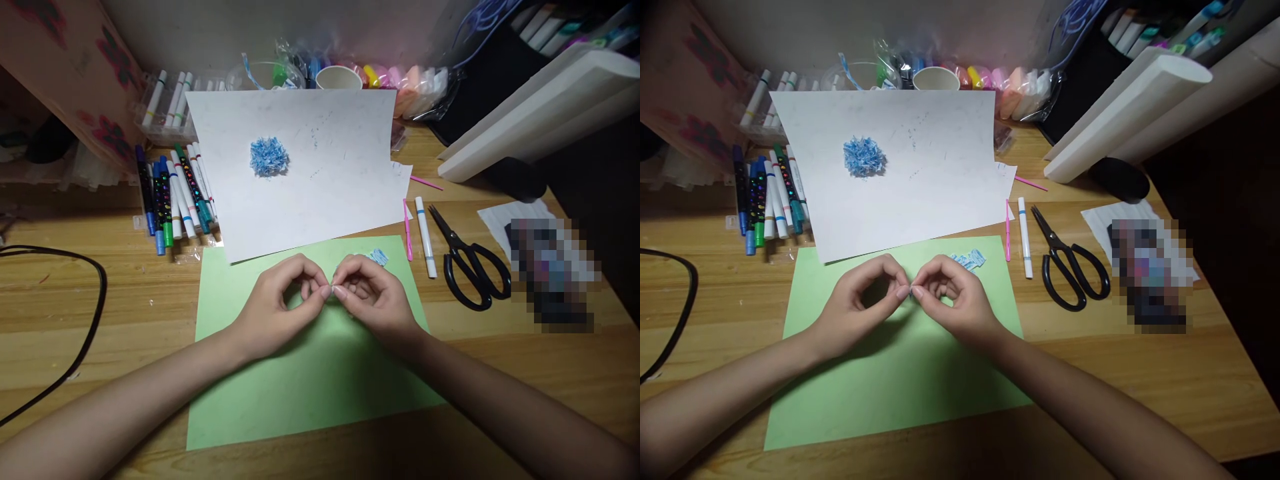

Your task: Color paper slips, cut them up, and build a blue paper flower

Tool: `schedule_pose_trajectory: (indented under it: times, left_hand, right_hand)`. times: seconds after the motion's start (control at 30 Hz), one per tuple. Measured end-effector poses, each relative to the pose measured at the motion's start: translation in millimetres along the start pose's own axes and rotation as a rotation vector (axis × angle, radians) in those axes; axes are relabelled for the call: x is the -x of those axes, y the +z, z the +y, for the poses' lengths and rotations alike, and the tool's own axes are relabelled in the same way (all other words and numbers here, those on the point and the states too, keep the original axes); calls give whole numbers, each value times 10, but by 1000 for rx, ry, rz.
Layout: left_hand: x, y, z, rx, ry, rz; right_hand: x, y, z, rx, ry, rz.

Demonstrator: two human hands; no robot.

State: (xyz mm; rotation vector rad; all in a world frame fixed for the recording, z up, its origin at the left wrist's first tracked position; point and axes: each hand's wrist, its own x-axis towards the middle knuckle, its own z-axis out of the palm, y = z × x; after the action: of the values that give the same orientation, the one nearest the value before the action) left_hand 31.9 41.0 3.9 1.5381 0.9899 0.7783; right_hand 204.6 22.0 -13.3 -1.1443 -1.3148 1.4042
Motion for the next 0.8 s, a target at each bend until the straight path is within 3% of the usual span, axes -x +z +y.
schedule_pose_trajectory:
  times: [0.8]
  left_hand:
    - [11,11,-17,-31,35,68]
  right_hand:
    - [5,-12,-35,44,-41,13]
